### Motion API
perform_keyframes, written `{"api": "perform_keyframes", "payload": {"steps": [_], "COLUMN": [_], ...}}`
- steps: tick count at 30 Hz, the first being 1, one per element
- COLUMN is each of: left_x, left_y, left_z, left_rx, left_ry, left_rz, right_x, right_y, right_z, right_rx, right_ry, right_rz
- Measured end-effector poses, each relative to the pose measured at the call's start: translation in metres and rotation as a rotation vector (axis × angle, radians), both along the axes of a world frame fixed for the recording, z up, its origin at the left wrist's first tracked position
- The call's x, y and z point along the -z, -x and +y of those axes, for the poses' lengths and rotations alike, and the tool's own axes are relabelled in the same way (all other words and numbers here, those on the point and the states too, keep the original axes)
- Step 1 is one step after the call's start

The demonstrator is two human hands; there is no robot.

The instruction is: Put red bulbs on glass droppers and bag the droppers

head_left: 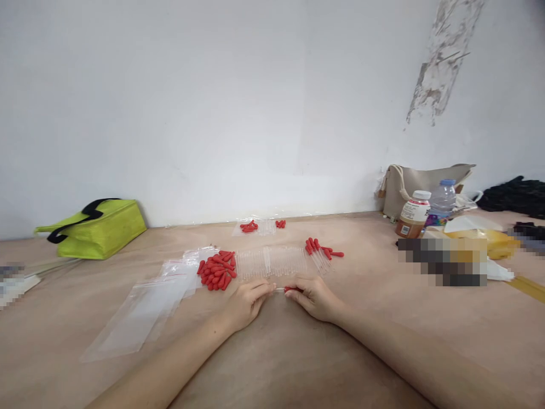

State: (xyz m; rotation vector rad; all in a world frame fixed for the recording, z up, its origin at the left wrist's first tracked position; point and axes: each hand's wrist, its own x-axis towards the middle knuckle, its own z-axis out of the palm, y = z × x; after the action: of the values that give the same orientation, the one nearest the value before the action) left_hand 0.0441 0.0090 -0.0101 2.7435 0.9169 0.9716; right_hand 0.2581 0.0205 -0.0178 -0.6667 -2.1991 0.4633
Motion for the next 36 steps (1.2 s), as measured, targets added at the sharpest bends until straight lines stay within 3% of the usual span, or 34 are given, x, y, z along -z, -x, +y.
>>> {"api": "perform_keyframes", "payload": {"steps": [7, 23, 31, 34, 36], "left_x": [-0.0008, 0.0046, 0.0076, 0.0055, 0.0034], "left_y": [-0.0028, -0.0058, -0.0043, -0.0047, -0.0062], "left_z": [-0.0037, -0.0006, 0.0004, -0.0008, -0.0018], "left_rx": [0.002, -0.051, -0.055, -0.045, -0.043], "left_ry": [-0.022, -0.046, -0.074, -0.072, -0.058], "left_rz": [0.057, 0.11, 0.138, 0.117, 0.06], "right_x": [-0.0006, -0.0003, 0.0001, 0.0, 0.0], "right_y": [0.0003, 0.0062, 0.0072, 0.0058, 0.0064], "right_z": [-0.0015, 0.0029, 0.0045, 0.0053, 0.0045], "right_rx": [-0.02, -0.02, -0.043, -0.053, -0.066], "right_ry": [-0.072, -0.086, -0.195, -0.172, -0.084], "right_rz": [-0.058, -0.123, -0.185, -0.185, -0.112]}}
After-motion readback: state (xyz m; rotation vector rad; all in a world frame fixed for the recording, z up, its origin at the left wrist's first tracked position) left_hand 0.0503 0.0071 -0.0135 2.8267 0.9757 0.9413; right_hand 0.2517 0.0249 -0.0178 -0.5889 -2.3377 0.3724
